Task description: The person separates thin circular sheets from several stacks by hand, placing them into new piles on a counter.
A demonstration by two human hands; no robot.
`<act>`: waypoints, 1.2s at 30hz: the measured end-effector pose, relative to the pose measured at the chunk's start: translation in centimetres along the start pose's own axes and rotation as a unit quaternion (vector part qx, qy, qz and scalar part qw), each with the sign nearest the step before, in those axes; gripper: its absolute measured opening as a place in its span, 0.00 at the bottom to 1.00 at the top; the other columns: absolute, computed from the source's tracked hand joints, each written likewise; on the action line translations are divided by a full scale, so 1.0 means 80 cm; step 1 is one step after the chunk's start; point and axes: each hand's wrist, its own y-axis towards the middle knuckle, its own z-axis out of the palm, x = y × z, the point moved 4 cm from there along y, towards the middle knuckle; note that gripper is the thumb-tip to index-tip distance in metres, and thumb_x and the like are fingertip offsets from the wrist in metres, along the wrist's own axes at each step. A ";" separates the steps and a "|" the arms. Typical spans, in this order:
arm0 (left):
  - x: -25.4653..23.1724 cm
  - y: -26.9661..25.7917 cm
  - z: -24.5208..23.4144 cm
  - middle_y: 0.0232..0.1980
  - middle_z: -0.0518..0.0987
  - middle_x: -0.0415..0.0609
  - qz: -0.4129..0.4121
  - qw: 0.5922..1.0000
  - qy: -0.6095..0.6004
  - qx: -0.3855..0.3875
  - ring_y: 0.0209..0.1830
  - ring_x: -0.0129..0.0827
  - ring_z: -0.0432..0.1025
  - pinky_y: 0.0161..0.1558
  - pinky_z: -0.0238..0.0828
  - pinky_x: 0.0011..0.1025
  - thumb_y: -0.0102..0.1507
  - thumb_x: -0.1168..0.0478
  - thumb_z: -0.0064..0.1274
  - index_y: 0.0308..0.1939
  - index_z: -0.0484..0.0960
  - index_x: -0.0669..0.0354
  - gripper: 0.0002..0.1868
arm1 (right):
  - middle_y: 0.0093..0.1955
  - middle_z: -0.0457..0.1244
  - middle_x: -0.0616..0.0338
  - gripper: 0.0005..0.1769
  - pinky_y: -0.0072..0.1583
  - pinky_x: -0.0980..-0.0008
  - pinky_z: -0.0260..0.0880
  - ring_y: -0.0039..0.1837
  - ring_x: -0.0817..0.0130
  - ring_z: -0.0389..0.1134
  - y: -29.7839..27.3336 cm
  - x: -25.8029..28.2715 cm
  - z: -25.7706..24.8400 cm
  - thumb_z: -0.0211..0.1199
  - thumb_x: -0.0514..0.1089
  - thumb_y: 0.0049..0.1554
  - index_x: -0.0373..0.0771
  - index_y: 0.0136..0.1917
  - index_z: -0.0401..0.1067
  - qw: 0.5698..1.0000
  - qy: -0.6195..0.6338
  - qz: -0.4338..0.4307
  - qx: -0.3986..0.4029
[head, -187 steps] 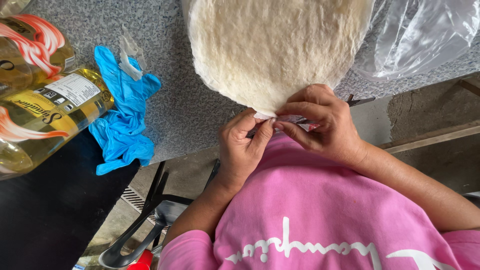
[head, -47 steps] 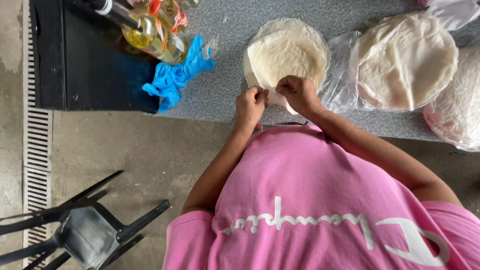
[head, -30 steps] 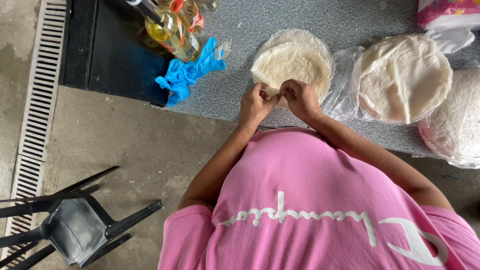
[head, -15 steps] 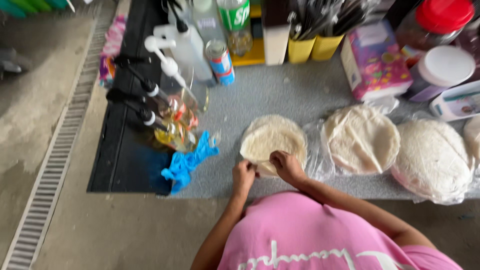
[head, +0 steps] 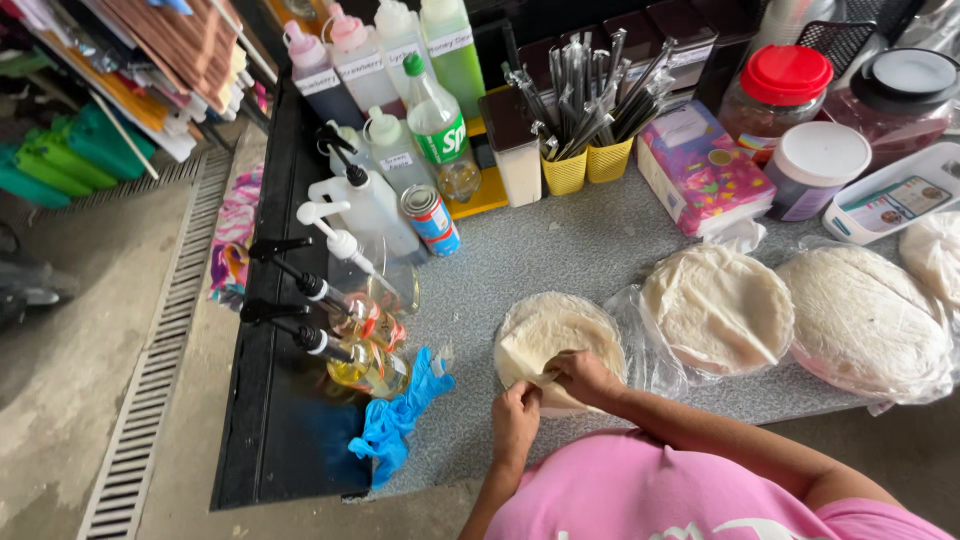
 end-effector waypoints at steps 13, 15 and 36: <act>-0.055 0.013 -0.032 0.28 0.83 0.55 -0.034 0.986 0.160 0.035 0.29 0.52 0.79 0.32 0.74 0.46 0.55 0.55 0.64 0.30 0.78 0.58 0.13 | 0.48 0.69 0.53 0.09 0.56 0.60 0.73 0.54 0.58 0.70 -0.007 0.070 -0.008 0.59 0.36 0.55 0.38 0.50 0.76 0.972 -0.201 -0.025 0.118; -0.048 0.011 -0.028 0.28 0.82 0.56 -0.007 0.983 0.179 0.033 0.29 0.53 0.79 0.31 0.73 0.48 0.57 0.57 0.61 0.28 0.77 0.59 0.11 | 0.48 0.68 0.52 0.08 0.56 0.59 0.73 0.55 0.57 0.69 -0.013 0.077 -0.006 0.57 0.38 0.57 0.37 0.48 0.75 0.965 -0.222 -0.011 0.141; 0.066 0.045 0.006 0.37 0.84 0.61 0.000 0.998 0.043 -0.044 0.39 0.53 0.81 0.39 0.77 0.42 0.62 0.61 0.59 0.40 0.86 0.66 0.10 | 0.48 0.73 0.51 0.10 0.50 0.59 0.74 0.46 0.56 0.75 -0.022 -0.024 0.016 0.63 0.42 0.58 0.39 0.53 0.78 0.994 0.001 0.109 -0.025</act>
